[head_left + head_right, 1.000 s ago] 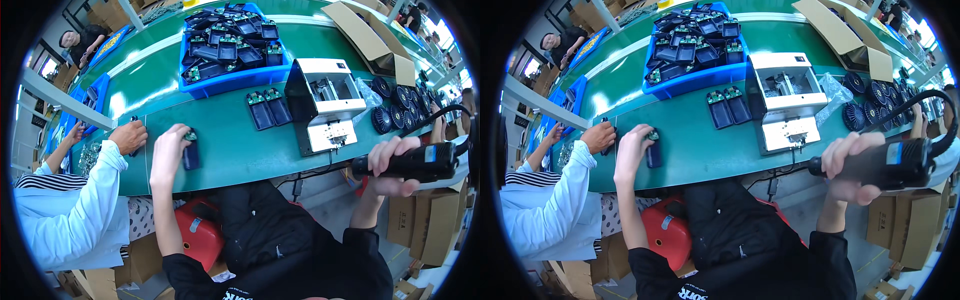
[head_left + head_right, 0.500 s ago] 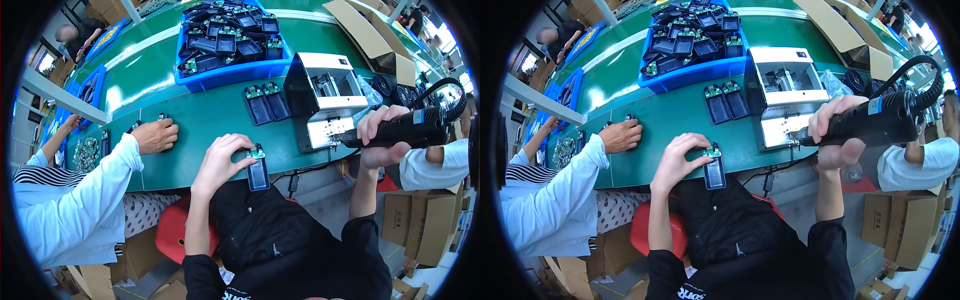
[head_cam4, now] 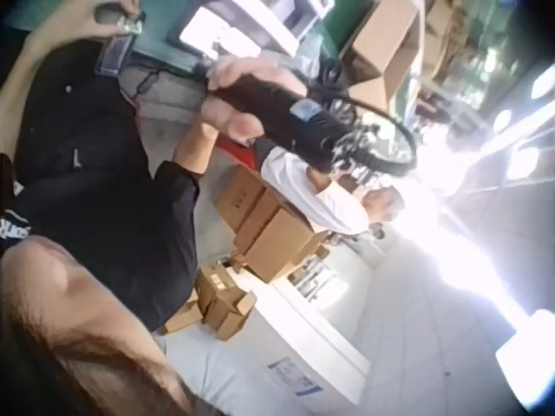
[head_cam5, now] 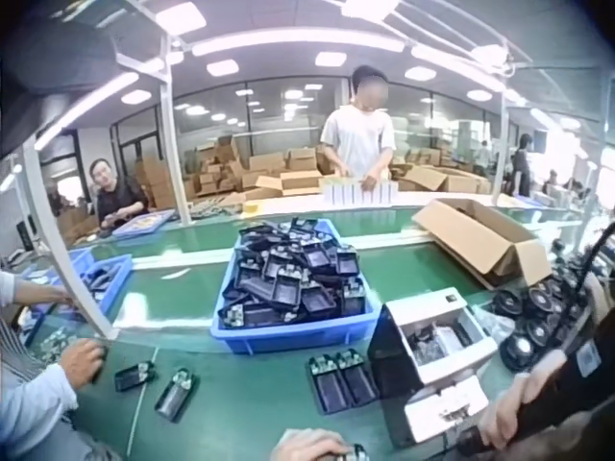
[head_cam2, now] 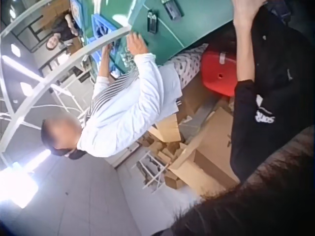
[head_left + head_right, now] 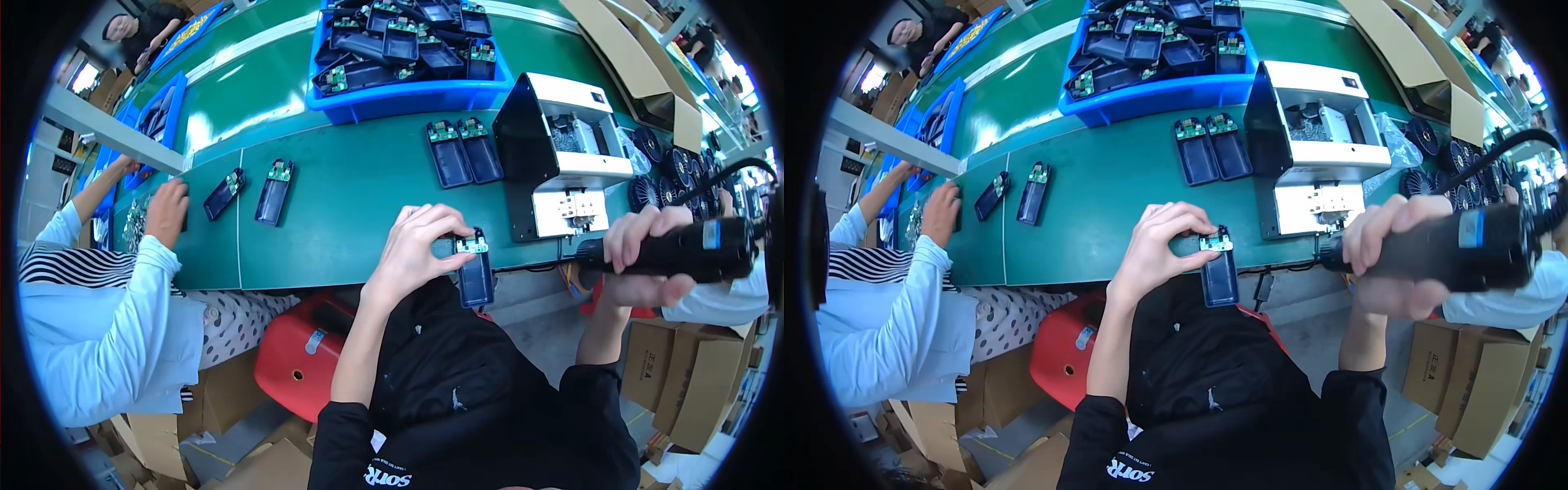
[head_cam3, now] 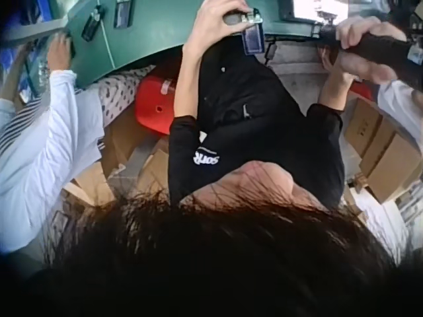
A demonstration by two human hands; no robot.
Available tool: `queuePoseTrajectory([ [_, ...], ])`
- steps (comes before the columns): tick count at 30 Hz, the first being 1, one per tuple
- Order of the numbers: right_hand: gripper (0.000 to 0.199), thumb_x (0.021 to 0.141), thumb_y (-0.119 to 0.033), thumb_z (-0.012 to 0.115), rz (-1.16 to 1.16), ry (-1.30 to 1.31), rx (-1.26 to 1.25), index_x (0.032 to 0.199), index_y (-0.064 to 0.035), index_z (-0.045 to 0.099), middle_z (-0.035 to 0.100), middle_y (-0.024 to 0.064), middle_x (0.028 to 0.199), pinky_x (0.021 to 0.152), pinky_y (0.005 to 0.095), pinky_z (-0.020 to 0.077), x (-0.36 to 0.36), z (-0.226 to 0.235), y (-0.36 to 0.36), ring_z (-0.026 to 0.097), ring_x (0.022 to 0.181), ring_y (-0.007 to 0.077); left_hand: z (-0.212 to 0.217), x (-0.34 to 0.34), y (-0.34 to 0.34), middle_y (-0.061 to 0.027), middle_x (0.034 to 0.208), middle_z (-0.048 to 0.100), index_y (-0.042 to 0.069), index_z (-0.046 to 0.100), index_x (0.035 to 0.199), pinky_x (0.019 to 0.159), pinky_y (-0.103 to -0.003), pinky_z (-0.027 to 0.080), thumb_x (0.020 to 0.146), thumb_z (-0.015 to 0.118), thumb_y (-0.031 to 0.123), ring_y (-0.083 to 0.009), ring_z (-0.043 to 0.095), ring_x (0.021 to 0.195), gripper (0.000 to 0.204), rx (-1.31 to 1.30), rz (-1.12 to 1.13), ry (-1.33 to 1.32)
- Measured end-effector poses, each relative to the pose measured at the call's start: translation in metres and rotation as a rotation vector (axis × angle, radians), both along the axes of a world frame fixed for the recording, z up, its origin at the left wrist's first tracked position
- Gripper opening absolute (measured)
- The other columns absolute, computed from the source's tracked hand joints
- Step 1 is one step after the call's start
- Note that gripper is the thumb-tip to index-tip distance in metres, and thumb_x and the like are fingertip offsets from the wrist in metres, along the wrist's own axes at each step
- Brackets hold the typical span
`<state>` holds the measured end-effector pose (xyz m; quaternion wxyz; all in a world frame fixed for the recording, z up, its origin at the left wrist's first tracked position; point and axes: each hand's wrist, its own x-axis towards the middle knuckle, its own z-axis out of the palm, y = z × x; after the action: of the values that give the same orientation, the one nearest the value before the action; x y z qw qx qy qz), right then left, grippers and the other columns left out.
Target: The person assembles electronic circuit boards into plastic walkie-talkie housings, securing them with screws using an electric screwdriver.
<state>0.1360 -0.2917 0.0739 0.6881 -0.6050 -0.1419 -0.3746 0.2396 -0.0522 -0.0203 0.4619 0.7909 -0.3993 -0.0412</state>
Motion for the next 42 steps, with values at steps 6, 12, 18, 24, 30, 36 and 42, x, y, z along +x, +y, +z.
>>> queuePoseTrajectory([
  [6,0.079,0.077,-0.076,0.067,0.18,-0.099,0.047,0.101,-0.0064,0.039,0.045,0.0021,0.065,0.042,0.0222,0.0388,0.015,-0.01,0.041,0.044,0.046,0.0102,-0.002,-0.006,-0.003,-0.0011,0.098,0.066,0.009,0.068,0.092,0.091,-0.032,0.039,0.069,0.082,0.014,-0.0204,0.062,0.096,0.027,0.013,0.014,-0.013],
  [12,0.081,0.075,-0.079,0.064,0.274,0.027,-0.059,0.102,-0.007,0.039,0.046,0.0019,0.066,0.046,0.024,0.0416,0.033,-0.023,0.061,0.046,0.05,0.0113,-0.001,-0.009,-0.005,-0.0013,0.097,0.066,0.009,0.067,0.09,0.091,-0.032,0.039,0.069,0.082,0.014,-0.0202,0.062,0.097,0.027,0.02,0.027,-0.011],
  [18,0.082,0.075,-0.081,0.062,0.29,0.052,-0.117,0.102,-0.0068,0.039,0.047,0.0024,0.067,0.048,0.0242,0.0424,0.039,-0.031,0.069,0.047,0.051,0.0115,-0.007,-0.009,-0.004,-0.0008,0.097,0.066,0.01,0.067,0.089,0.091,-0.033,0.039,0.068,0.082,0.014,-0.0194,0.063,0.097,0.026,-0.012,0.026,-0.026],
  [24,0.081,0.077,-0.079,0.063,0.313,-0.039,-0.108,0.104,-0.0058,0.04,0.047,0.002,0.067,0.047,0.0246,0.0424,0.045,-0.028,0.067,0.048,0.051,0.0112,-0.008,-0.009,-0.003,-0.0003,0.097,0.066,0.01,0.068,0.09,0.092,-0.033,0.039,0.069,0.082,0.015,-0.0191,0.063,0.097,0.025,-0.025,0.031,-0.018],
  [30,0.073,0.079,-0.078,0.062,0.263,-0.398,0.043,0.1,-0.0094,0.047,0.048,-0.0007,0.069,0.051,0.0221,0.0405,0.064,0.053,-0.02,0.046,0.053,0.0087,-0.003,-0.009,-0.003,-0.0007,0.099,0.067,0.01,0.069,0.092,0.093,-0.033,0.039,0.07,0.082,0.018,-0.0187,0.063,0.098,0.026,-0.028,0.015,0.002],
  [36,0.074,0.077,-0.081,0.061,-0.333,-0.209,0.169,0.098,-0.0111,0.049,0.046,-0.0006,0.072,0.063,0.0256,0.0389,0.118,0.051,-0.046,0.045,0.062,0.0102,-0.005,-0.011,0.001,-0.0007,0.101,0.067,0.01,0.07,0.093,0.093,-0.032,0.039,0.072,0.082,0.02,-0.0185,0.062,0.099,0.027,-0.014,0.029,-0.009],
  [42,0.075,0.075,-0.082,0.062,-0.389,-0.148,0.112,0.097,-0.0116,0.049,0.046,-0.0005,0.073,0.063,0.0257,0.0396,0.099,0.041,-0.051,0.046,0.062,0.0106,-0.005,-0.01,-0.002,-0.0002,0.101,0.067,0.011,0.07,0.094,0.093,-0.032,0.039,0.072,0.082,0.021,-0.0182,0.062,0.098,0.027,-0.014,0.034,-0.018],
])
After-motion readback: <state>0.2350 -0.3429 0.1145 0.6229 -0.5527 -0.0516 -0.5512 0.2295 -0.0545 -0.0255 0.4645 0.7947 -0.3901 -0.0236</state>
